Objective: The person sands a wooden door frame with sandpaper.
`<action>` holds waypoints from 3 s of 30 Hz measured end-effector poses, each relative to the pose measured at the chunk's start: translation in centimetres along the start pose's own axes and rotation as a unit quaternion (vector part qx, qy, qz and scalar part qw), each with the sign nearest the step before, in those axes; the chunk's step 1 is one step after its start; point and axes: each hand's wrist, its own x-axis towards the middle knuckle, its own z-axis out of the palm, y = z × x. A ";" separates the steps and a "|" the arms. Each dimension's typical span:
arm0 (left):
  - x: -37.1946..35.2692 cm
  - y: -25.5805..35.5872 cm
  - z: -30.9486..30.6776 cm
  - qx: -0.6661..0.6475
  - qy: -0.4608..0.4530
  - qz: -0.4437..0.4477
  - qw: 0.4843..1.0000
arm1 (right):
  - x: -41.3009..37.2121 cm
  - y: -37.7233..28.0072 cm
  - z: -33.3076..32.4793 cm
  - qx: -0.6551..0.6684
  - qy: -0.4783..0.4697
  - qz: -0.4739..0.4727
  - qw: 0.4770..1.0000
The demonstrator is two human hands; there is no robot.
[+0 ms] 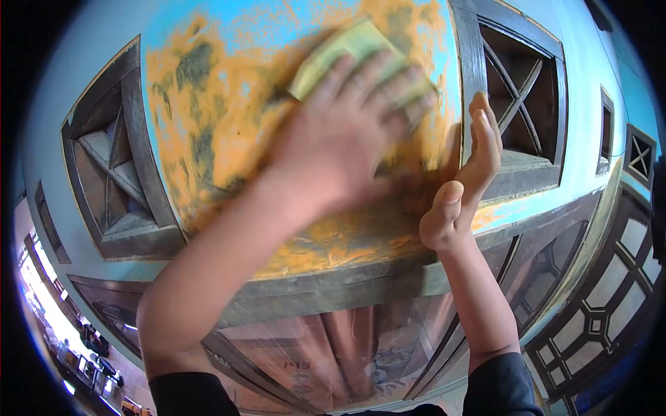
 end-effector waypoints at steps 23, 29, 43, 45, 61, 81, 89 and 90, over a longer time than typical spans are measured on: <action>7.2 -4.2 -5.9 0.062 -0.055 -0.239 0.968 | -0.4 0.5 -0.6 0.016 0.038 -0.035 0.999; 0.2 -0.6 0.3 0.031 0.019 -0.101 0.994 | -0.3 0.2 -1.1 -0.022 0.021 -0.019 0.999; -8.7 -8.6 -2.2 0.111 0.094 -0.213 0.966 | 0.0 -0.8 -0.7 -0.026 -0.009 0.016 1.000; -10.6 0.2 -1.9 0.002 -0.042 -0.136 0.990 | -0.1 -1.0 -0.7 -0.015 -0.018 0.019 1.000; -17.4 8.0 -0.9 -0.029 -0.147 -0.130 0.980 | -2.6 -5.4 -1.9 -0.235 -0.313 -0.020 0.920; -26.9 8.6 -3.0 -0.063 -0.156 -0.343 0.924 | -11.9 -9.7 -3.5 -0.260 -0.315 0.153 0.900; -28.6 4.2 -3.9 -0.059 -0.081 -0.394 0.914 | -12.7 -10.1 -3.1 -0.262 -0.306 0.165 0.900; -30.1 6.5 -3.0 -0.052 -0.085 -0.385 0.917 | -12.9 -10.1 -3.0 -0.271 -0.307 0.157 0.898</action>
